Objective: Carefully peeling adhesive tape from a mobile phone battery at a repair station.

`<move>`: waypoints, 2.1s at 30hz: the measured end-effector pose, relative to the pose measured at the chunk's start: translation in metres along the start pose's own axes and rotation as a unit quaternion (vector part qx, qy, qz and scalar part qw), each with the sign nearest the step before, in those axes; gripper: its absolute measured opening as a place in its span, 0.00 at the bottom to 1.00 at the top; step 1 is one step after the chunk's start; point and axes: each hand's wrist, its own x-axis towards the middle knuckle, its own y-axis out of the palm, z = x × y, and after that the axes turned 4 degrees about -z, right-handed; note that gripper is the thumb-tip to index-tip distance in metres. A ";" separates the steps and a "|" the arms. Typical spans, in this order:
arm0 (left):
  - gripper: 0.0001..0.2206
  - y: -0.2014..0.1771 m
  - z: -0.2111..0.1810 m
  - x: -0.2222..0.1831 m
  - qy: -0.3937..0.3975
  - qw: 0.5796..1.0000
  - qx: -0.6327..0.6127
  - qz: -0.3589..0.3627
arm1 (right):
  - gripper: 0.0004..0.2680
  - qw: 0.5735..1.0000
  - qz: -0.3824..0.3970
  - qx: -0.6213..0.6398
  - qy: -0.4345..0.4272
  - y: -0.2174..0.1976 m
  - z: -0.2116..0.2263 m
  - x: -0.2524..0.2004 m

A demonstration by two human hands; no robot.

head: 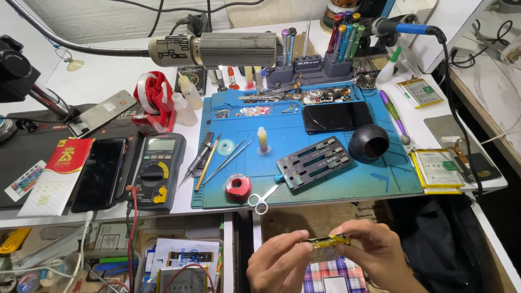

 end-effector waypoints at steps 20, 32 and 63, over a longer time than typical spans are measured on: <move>0.09 -0.008 0.004 0.004 -0.064 0.996 -0.061 -0.008 | 0.08 0.980 0.001 -0.138 -0.145 0.007 0.022 0.012; 0.07 -0.004 0.005 0.012 -0.092 0.990 -0.102 0.038 | 0.06 0.967 0.015 -0.169 -0.190 0.008 0.025 0.015; 0.08 0.012 0.016 -0.002 -0.008 0.999 0.034 0.003 | 0.17 0.966 -0.013 0.095 0.242 0.028 0.014 0.002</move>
